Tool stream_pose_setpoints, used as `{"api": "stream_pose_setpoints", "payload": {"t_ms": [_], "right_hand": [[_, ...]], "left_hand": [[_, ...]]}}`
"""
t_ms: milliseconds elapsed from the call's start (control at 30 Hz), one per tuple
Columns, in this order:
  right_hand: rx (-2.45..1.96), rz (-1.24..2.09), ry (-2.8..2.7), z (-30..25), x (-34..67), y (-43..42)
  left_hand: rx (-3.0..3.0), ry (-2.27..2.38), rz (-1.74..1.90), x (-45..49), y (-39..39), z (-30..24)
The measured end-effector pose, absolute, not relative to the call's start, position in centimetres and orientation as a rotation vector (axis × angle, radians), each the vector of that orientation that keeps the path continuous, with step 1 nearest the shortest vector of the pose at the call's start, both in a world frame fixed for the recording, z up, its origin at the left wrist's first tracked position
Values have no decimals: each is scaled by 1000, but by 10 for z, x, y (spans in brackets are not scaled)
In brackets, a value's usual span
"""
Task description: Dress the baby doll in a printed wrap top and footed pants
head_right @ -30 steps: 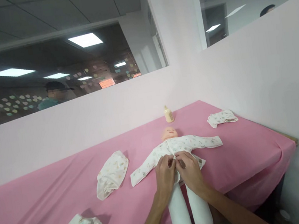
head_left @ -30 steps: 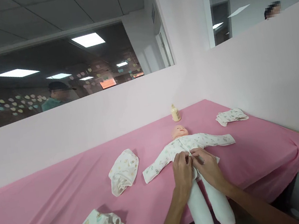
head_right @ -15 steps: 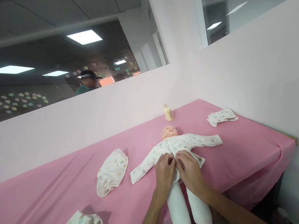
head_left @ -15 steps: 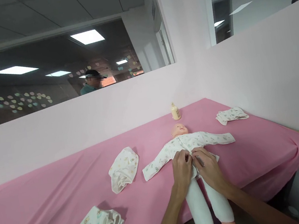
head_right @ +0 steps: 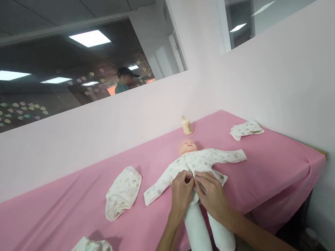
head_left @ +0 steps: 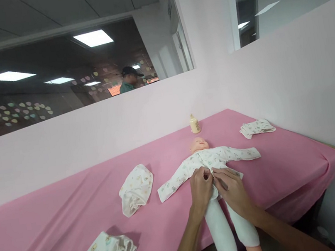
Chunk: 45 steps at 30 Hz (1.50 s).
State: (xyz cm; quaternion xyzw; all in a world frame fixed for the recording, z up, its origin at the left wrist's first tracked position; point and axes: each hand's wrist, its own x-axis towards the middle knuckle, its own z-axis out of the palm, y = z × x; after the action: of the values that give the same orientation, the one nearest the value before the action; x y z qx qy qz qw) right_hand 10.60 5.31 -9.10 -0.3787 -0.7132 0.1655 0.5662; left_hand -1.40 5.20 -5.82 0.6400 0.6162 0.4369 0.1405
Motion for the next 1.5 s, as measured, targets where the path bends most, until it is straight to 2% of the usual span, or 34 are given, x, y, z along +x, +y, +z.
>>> {"api": "stream_pose_setpoints", "payload": {"t_ms": [233,533,800,1033,1200,1300,1500], "right_hand": [[-883,395,-1722,-97,104,50],[-944,477,-1729,-95,107,50],[-917,388,-1842,-106,116,57],[-1101,453,-1692,-108,176,97],[-1583,191,-1699,-106,249,179],[-1816,94,-1758,-102,270,214],[-1600,317,-1622,-101,225,192]], "left_hand": [[1663,1423,1162,-25,43,-52],[1594,1543,1211,-21,50,-54],[1692,1636,1189,-20,45,-47],[1695,1770,1154,-50,6,-67],[1471,1694,996,-70,-14,-71],[1239,1513,1050,-68,0,-62],[802,1307,1183,-69,54,-61]]}}
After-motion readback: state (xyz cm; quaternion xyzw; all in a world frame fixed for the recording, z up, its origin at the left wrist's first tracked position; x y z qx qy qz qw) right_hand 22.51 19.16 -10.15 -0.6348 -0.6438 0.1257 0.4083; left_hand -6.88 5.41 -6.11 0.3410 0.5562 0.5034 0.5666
